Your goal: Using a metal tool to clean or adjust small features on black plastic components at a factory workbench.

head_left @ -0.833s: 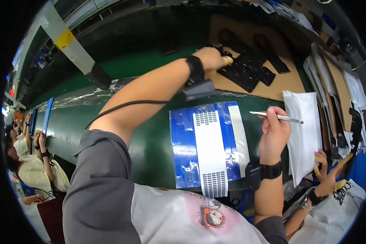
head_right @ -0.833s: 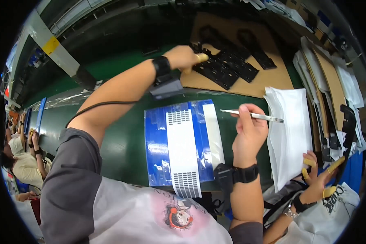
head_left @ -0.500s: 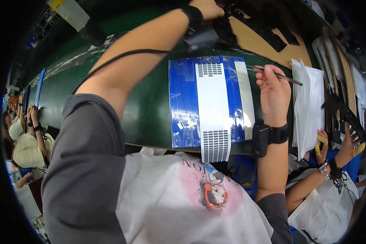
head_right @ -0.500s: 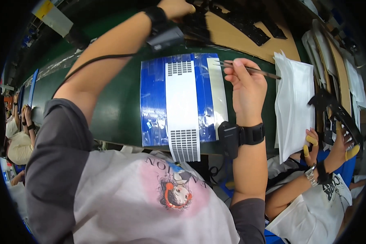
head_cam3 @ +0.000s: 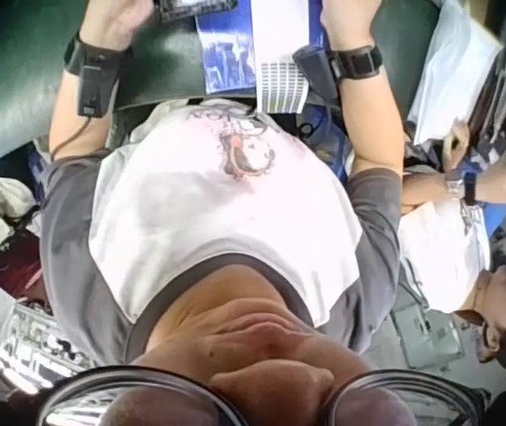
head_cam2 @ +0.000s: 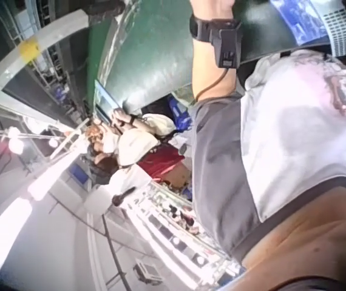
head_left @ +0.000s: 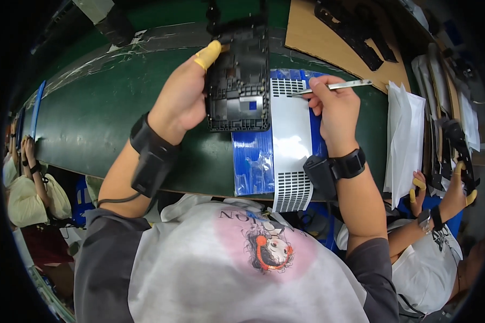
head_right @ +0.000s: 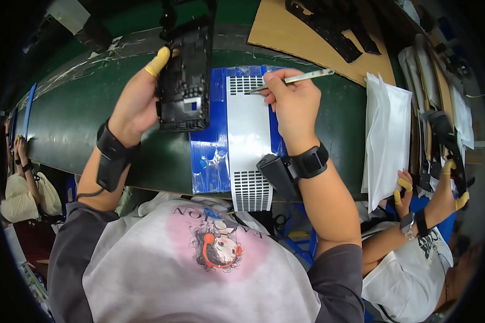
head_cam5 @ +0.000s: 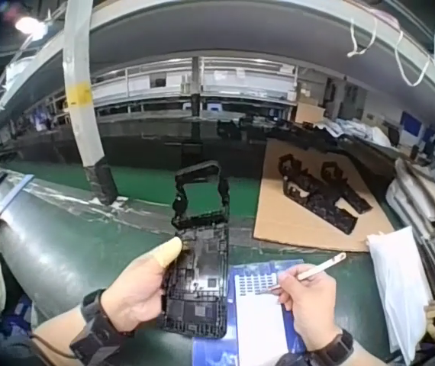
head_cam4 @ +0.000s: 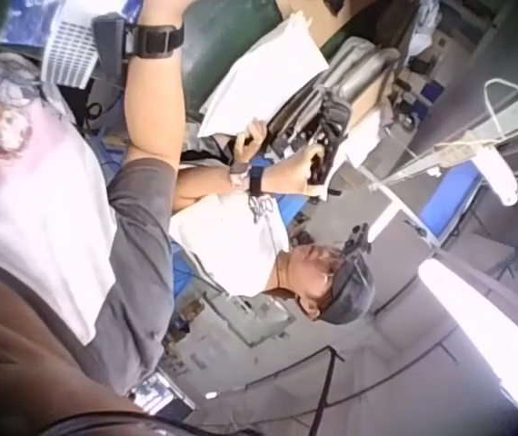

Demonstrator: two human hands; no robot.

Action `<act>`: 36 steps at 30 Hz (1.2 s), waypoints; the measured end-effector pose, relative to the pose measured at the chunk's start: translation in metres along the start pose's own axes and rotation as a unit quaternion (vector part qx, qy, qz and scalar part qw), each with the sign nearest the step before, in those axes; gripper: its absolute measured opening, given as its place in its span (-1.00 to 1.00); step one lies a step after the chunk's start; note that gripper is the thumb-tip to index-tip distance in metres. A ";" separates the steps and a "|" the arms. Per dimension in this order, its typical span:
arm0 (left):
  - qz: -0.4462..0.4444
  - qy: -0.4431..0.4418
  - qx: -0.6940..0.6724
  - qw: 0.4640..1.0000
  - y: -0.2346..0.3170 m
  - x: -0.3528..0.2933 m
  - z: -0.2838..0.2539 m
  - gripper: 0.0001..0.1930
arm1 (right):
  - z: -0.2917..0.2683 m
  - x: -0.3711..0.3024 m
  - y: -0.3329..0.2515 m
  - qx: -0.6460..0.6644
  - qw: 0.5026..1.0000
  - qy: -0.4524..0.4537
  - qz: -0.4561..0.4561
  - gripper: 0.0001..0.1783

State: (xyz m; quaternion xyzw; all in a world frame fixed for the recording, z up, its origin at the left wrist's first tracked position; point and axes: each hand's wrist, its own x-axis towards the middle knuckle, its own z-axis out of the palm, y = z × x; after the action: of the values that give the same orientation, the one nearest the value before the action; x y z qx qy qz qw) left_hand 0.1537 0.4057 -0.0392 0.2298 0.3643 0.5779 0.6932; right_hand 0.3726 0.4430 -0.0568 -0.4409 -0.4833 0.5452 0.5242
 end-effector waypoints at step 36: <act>0.001 -0.066 -0.125 0.990 -0.040 -0.049 0.017 -0.63 | 0.026 -0.068 -0.013 0.060 0.992 -0.112 0.002 -0.79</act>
State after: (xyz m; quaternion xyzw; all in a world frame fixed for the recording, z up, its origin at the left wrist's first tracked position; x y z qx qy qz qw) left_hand 0.1888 0.3505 -0.0462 0.1795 0.2427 0.6034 0.7381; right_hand 0.3534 0.3731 -0.0416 -0.3456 -0.5050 0.6199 0.4912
